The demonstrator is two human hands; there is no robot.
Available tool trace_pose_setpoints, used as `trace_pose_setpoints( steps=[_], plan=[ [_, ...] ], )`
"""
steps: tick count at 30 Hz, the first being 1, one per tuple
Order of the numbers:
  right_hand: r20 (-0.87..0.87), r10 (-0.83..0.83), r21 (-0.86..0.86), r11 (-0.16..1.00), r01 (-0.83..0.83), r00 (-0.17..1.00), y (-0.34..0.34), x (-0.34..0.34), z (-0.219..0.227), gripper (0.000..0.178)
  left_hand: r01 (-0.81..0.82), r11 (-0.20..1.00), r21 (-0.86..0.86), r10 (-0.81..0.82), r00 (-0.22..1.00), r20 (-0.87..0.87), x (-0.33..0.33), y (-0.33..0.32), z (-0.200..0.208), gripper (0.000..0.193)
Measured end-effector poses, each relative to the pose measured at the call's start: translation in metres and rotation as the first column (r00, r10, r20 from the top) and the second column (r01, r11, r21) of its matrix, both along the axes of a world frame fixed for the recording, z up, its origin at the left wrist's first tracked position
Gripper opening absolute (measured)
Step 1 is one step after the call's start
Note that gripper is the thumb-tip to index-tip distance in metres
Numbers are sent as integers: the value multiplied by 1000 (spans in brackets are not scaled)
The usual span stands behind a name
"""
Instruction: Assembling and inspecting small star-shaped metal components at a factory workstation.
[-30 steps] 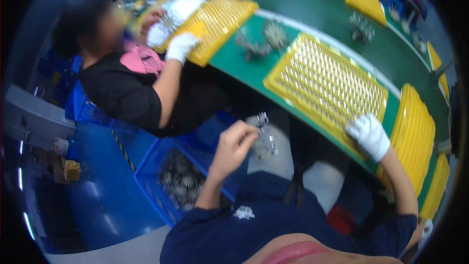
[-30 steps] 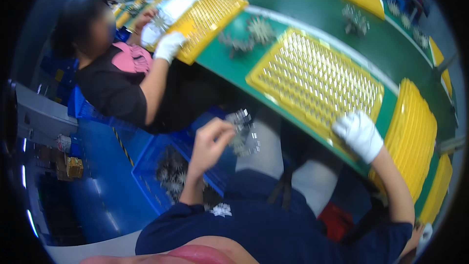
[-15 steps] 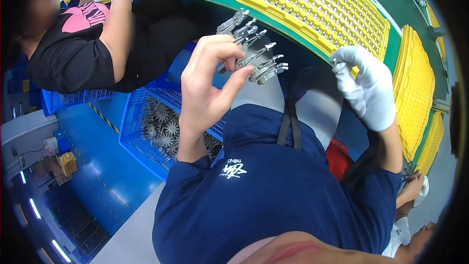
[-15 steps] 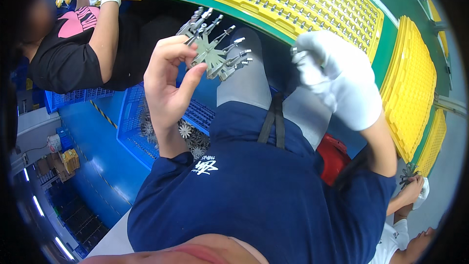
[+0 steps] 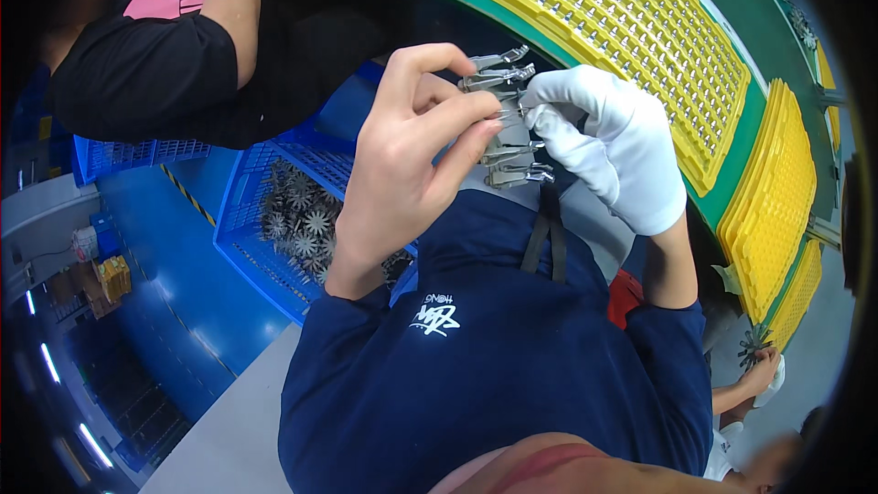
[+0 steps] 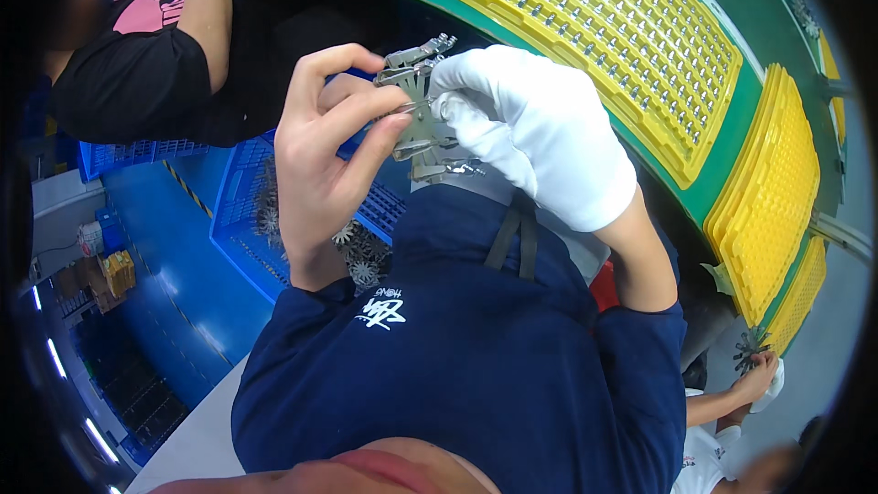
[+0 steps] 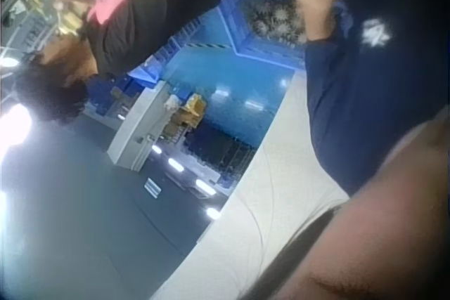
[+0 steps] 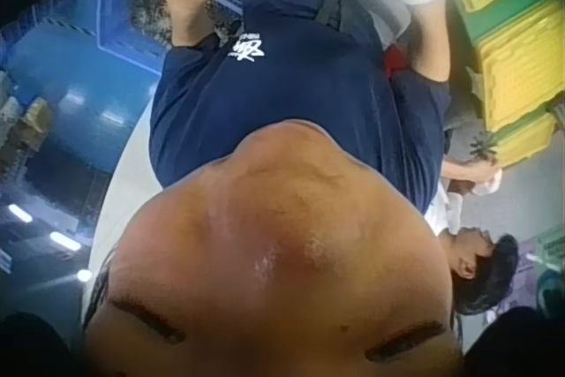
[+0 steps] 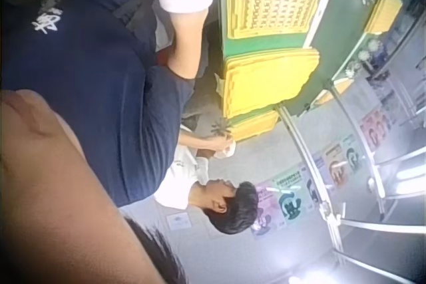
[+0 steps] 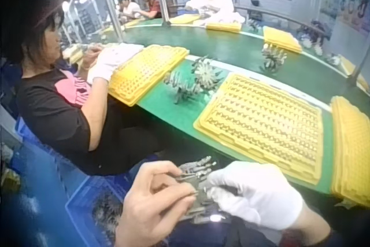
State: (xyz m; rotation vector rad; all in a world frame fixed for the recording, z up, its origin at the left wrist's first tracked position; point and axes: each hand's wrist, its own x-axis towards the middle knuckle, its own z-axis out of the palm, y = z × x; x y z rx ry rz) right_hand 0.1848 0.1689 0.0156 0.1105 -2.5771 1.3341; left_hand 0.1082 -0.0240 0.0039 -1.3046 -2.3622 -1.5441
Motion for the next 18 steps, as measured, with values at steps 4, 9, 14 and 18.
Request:
trace_pose_setpoints(
  steps=[4,9,14,18],
  plan=[
    [15,32,23,999,-32,999,4,-1,7,16,-67,997,-30,64,994,-89,0,-3,3,13],
    [-2,104,71,992,-103,995,6,-10,8,18,-67,997,-39,62,989,-134,-5,-2,3,14],
    [-87,111,203,975,-91,990,-1,-13,6,15,-51,998,-45,46,995,-94,-2,-6,-1,11],
    [-2,146,220,965,-142,989,-5,-11,8,20,-44,999,3,44,998,-55,0,-9,-9,12]
  ],
)
